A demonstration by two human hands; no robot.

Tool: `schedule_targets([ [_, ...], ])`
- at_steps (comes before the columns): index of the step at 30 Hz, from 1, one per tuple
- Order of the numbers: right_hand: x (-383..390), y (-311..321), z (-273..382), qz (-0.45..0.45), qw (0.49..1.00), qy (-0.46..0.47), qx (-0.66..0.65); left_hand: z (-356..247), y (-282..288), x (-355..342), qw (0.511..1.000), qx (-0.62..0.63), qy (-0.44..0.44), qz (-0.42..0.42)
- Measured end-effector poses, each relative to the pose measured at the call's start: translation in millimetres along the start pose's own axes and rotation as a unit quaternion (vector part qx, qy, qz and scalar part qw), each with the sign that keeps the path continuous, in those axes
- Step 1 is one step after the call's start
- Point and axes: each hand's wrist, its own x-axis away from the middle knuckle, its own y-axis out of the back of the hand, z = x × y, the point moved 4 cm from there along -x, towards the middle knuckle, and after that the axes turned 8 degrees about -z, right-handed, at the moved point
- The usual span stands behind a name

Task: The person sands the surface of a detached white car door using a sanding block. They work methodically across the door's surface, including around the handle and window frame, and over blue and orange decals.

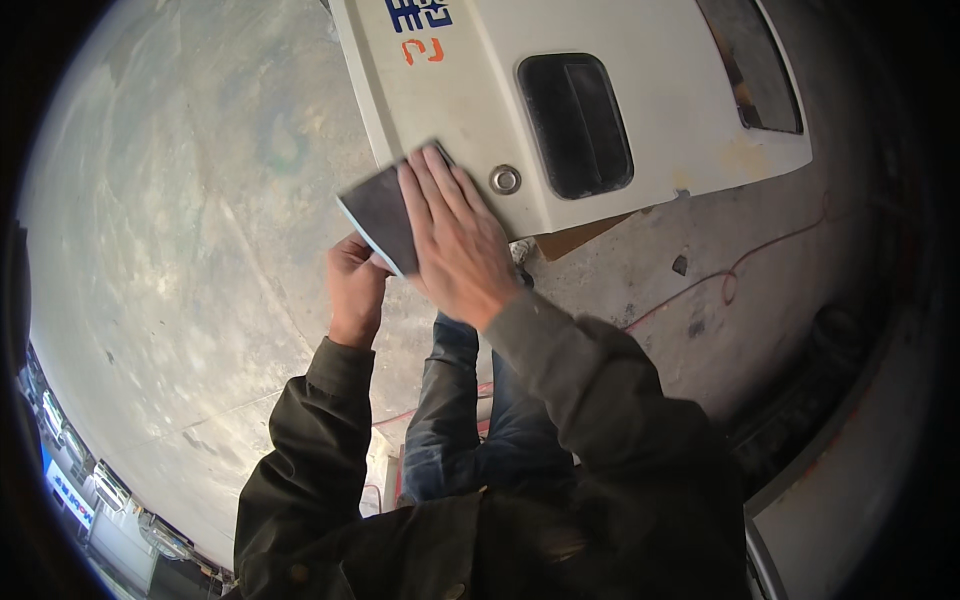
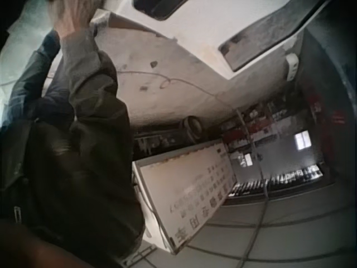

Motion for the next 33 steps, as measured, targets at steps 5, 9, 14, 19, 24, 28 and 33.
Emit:
schedule_targets([
  [5, -16, 0, 0, 0.012, 0.999, 0.031, 0.007, -8, 4, 0, 0.998, 0.013, 0.029, 0.050],
  [9, -73, -17, -23, -0.061, 0.997, 0.017, 0.039, -4, -11, -5, 0.997, 0.000, 0.044, 0.056],
  [14, 18, 5, 12, 0.024, 0.999, 0.005, -0.042, -5, 6, 1, 0.998, -0.024, -0.059, 0.013],
  [19, -72, -20, -22, -0.049, 0.998, 0.029, -0.010, -4, -8, -6, 0.998, -0.004, 0.034, 0.057],
  [24, -4, -3, 9, 0.010, 0.999, 0.015, -0.031, 2, 8, -5, 0.998, 0.010, -0.062, 0.031],
  [28, -22, -3, 6, 0.027, 0.997, 0.065, -0.020, 11, 12, -6, 0.991, 0.105, 0.043, 0.076],
  [33, -165, -49, -36, -0.010, 0.975, 0.170, 0.142, 18, -3, 9, 0.985, 0.102, 0.101, 0.093],
])
